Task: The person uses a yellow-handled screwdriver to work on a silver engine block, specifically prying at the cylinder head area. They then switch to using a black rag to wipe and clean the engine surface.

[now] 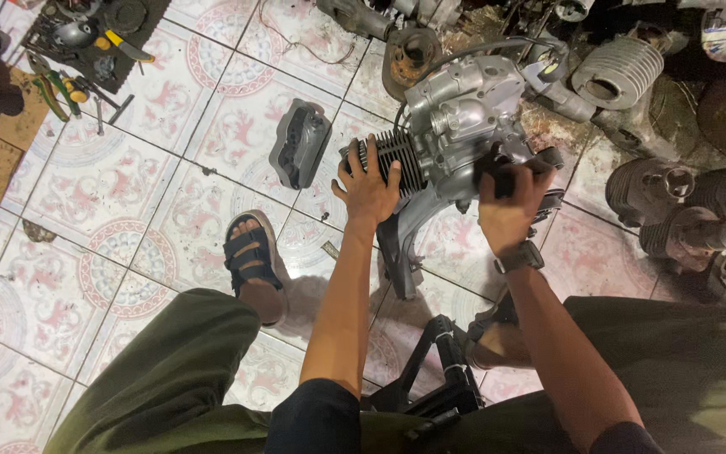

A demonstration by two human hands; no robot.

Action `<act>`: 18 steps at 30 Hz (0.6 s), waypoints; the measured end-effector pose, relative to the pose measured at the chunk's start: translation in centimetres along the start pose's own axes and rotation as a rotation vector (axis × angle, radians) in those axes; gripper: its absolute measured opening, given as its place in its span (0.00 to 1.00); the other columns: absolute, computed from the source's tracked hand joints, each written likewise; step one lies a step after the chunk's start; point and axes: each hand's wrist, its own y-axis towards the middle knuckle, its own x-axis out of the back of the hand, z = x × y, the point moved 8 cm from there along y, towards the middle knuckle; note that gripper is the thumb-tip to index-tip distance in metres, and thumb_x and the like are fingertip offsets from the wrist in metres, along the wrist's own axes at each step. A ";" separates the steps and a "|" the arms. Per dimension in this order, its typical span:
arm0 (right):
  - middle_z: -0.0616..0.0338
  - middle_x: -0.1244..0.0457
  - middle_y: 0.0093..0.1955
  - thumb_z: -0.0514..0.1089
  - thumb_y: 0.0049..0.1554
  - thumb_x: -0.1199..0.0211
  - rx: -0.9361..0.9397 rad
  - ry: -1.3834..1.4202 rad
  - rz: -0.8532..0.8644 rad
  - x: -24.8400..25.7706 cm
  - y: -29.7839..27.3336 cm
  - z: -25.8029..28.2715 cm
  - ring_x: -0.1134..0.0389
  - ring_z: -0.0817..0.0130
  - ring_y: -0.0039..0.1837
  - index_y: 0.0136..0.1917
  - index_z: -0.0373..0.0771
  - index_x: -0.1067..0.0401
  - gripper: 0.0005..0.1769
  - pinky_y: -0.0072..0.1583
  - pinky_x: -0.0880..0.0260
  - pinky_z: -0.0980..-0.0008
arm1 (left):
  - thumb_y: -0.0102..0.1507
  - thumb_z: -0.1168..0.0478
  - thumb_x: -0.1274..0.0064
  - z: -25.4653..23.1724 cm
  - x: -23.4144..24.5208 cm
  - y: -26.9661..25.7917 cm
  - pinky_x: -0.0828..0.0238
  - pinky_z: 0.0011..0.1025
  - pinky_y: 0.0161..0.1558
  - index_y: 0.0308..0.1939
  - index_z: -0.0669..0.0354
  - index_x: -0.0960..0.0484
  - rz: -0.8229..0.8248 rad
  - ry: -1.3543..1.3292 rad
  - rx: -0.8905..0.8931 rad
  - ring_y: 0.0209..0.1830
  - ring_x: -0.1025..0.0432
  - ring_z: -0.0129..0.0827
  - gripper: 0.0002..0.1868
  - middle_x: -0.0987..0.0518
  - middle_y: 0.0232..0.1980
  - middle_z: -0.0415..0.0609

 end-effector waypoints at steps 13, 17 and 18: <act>0.49 0.48 0.46 0.35 0.48 0.37 0.058 0.139 0.245 0.4 -0.2 5.2 0.38 0.43 0.51 0.42 0.36 0.31 0.07 0.55 0.37 0.55 | 0.56 0.51 0.51 -7.5 2.2 -1.2 0.59 0.60 0.59 0.58 0.38 0.32 -0.318 0.161 -0.390 0.69 0.53 0.56 0.25 0.41 0.65 0.52; 0.50 0.47 0.47 0.36 0.49 0.36 0.087 0.146 0.222 0.2 -0.5 4.2 0.39 0.47 0.53 0.42 0.37 0.31 0.07 0.56 0.38 0.57 | 0.51 0.50 0.44 -9.1 1.1 0.1 0.58 0.60 0.58 0.57 0.41 0.30 -0.257 0.338 -0.504 0.68 0.53 0.53 0.29 0.43 0.64 0.54; 0.49 0.47 0.47 0.36 0.49 0.36 0.104 0.139 0.216 0.2 -0.6 4.1 0.39 0.47 0.53 0.42 0.37 0.31 0.07 0.56 0.39 0.57 | 0.47 0.49 0.41 -9.3 0.6 0.3 0.59 0.62 0.59 0.57 0.43 0.29 -0.192 0.414 -0.516 0.68 0.54 0.53 0.33 0.43 0.63 0.56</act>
